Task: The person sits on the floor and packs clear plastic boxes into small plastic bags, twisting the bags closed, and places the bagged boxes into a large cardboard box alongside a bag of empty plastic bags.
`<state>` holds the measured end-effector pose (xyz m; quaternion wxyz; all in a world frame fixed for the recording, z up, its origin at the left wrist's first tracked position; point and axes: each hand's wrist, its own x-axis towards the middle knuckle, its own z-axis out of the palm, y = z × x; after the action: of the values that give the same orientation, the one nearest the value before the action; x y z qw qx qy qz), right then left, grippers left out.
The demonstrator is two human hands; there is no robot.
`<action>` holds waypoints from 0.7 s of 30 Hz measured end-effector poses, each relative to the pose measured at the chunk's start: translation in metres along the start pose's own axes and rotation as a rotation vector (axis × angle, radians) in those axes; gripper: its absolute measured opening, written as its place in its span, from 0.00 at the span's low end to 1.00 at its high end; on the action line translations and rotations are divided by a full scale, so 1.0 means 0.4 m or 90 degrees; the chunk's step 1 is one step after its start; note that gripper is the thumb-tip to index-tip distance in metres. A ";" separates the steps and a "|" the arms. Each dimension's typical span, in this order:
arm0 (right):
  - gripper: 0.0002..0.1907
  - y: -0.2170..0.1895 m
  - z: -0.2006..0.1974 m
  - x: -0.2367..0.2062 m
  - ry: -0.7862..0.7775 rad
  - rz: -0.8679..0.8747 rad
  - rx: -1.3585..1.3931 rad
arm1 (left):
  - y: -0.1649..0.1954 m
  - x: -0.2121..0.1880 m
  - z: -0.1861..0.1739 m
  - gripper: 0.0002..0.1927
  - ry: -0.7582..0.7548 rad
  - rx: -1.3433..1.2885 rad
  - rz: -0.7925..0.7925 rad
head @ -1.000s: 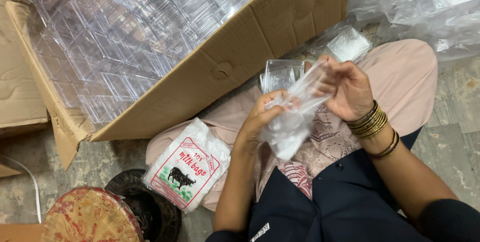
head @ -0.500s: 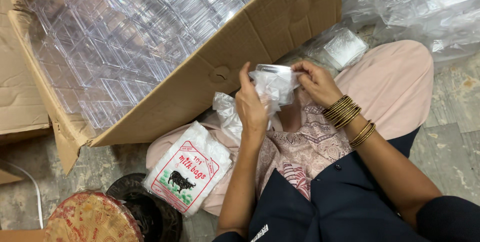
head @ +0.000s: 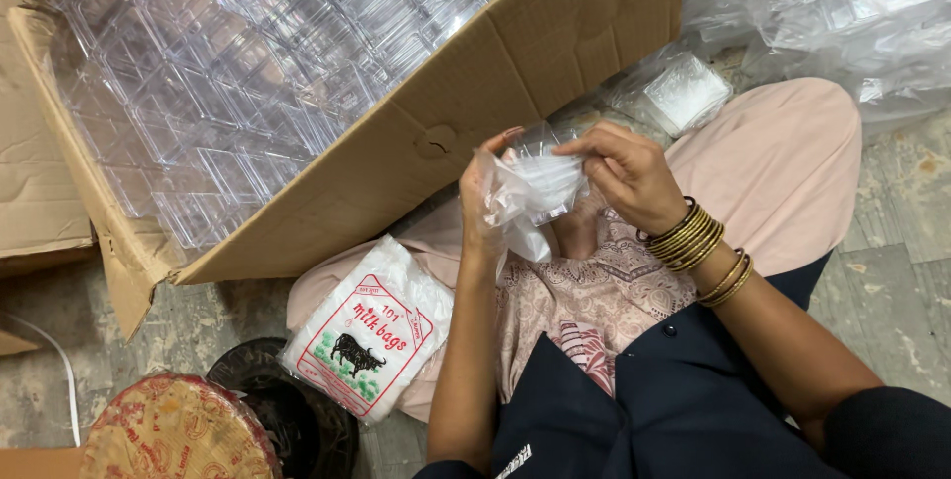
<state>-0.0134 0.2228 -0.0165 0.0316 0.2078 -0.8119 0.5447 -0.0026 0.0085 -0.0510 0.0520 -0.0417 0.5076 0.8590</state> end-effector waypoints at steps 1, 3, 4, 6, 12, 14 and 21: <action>0.13 0.009 0.007 -0.004 -0.007 0.016 0.100 | 0.003 -0.002 -0.001 0.29 -0.010 -0.037 -0.020; 0.11 0.028 0.023 -0.011 -0.021 0.049 0.300 | 0.002 -0.005 0.006 0.31 -0.024 -0.013 -0.002; 0.10 0.036 0.030 -0.013 -0.025 0.124 0.398 | 0.002 -0.008 0.008 0.33 -0.031 -0.001 0.005; 0.11 0.048 0.040 -0.017 -0.031 0.276 0.590 | 0.000 -0.014 0.007 0.33 -0.060 0.005 0.025; 0.28 0.051 0.048 -0.024 -0.122 0.263 0.223 | -0.059 -0.020 -0.043 0.25 -0.027 -0.076 -0.006; 0.20 0.056 0.060 -0.025 -0.025 0.083 -0.079 | -0.108 -0.016 -0.073 0.20 -0.001 -0.071 -0.006; 0.13 0.085 0.093 -0.019 0.042 0.043 -0.315 | -0.213 0.028 -0.123 0.10 0.125 0.051 -0.002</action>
<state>-0.0126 0.2025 -0.0631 0.0896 0.1489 -0.9254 0.3367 -0.0017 0.0067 -0.1498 0.0049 -0.1246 0.5441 0.8297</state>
